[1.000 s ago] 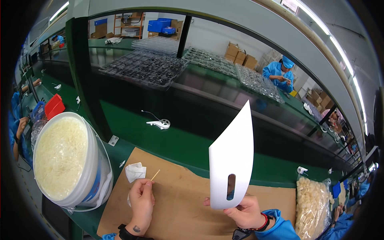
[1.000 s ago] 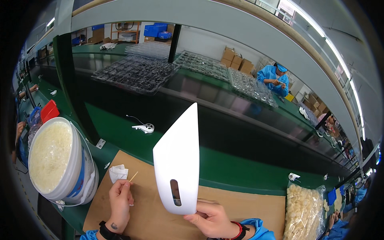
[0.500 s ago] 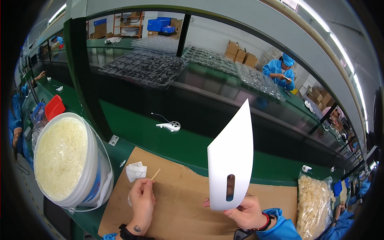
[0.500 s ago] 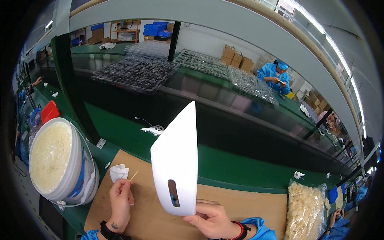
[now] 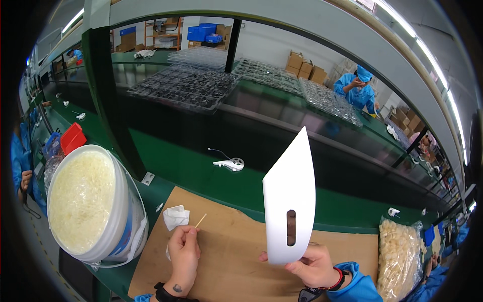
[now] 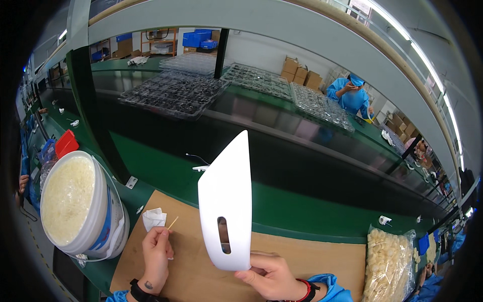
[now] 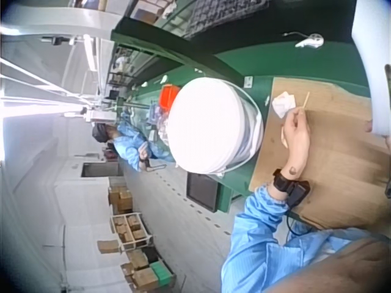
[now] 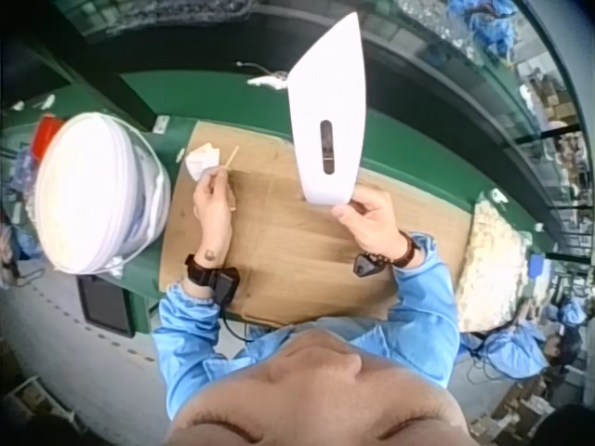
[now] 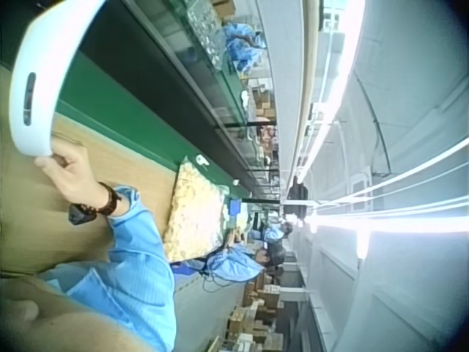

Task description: The worker is applying a lubricant or adhesive to the internal gears and mechanical parts of a plastic motor housing using a small applicator stick.

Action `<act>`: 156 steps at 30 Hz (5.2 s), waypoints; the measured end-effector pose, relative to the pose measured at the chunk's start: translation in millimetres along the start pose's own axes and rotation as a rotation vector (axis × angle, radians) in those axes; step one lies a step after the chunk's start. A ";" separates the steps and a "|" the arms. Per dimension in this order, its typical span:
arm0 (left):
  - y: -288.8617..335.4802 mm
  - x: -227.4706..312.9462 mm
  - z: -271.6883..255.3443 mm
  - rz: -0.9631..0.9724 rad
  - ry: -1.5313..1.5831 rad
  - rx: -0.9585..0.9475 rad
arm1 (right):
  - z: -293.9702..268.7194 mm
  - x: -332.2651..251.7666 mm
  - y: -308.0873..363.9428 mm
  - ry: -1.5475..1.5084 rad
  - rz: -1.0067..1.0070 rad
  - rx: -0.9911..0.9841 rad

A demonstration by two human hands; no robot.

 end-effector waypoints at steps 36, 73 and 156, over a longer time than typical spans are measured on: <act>1.1 -3.4 5.1 0.006 -0.008 -0.046 | -161.0 95.7 -126.3 1.393 -0.155 0.056; 35.4 2.8 40.0 0.329 -0.495 -0.290 | 25.2 146.4 -8.6 -0.970 0.492 0.093; 89.0 225.6 -89.4 0.918 -1.397 0.675 | -30.1 138.1 -38.6 -0.590 0.322 0.153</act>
Point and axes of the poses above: each hand's wrist, its own y-axis away from the middle knuckle, its own z-axis out of the palm, x = y × z, the point moved 7 cm from there along -y, towards the middle knuckle, and after that the axes turned 3 degrees about -z, right-handed, at the moved point
